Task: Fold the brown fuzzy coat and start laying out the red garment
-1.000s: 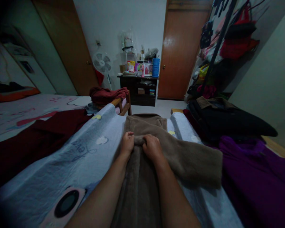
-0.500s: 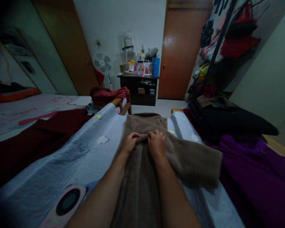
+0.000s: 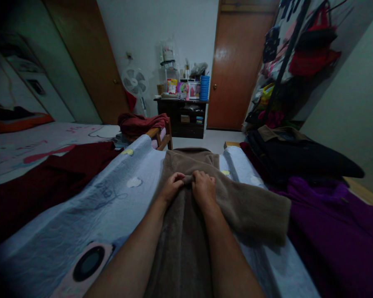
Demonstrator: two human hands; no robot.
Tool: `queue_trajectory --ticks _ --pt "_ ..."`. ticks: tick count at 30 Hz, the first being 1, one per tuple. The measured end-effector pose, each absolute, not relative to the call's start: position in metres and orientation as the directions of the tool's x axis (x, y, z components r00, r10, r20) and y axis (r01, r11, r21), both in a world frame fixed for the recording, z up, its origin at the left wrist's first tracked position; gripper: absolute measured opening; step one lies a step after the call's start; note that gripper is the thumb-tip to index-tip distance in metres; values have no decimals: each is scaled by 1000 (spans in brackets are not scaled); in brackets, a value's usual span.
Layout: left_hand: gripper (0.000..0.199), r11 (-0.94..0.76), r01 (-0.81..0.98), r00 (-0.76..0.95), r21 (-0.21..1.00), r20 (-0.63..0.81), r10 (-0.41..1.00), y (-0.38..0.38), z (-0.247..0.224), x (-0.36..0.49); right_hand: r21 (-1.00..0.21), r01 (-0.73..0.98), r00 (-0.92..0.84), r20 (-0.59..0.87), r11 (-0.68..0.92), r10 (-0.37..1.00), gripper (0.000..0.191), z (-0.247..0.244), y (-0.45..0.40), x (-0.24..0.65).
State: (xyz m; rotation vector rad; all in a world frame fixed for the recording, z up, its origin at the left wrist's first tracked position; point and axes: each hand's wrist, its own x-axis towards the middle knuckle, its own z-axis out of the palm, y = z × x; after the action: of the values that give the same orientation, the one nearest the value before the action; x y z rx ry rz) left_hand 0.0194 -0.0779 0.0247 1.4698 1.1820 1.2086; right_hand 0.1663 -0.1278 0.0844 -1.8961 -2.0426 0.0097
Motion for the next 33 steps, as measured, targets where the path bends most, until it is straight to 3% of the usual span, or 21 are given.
queue_trajectory --ticks 5,12,16,20,24,28,33 --pt "33 -240 253 145 937 209 967 -83 26 18 -271 957 -25 292 107 956 19 82 -124 168" --pt "14 -304 362 140 881 271 952 -77 21 22 -461 878 0 260 124 966 36 79 -119 178" --pt "20 -315 387 122 867 290 949 -76 17 23 -501 865 141 291 25 946 28 77 -110 199" --pt "24 -307 430 132 849 277 952 -79 20 23 -433 885 294 234 -172 927 38 81 -92 220" --pt "29 -292 468 121 834 267 956 -81 23 24 -311 915 292 66 -258 954 48 89 -73 229" --pt "38 -279 509 99 815 266 959 -82 24 26 -194 957 205 -82 -218 975 34 90 -64 227" --pt "47 -258 533 81 805 256 963 -84 26 27 -104 991 84 -54 -89 995 25 88 -61 224"
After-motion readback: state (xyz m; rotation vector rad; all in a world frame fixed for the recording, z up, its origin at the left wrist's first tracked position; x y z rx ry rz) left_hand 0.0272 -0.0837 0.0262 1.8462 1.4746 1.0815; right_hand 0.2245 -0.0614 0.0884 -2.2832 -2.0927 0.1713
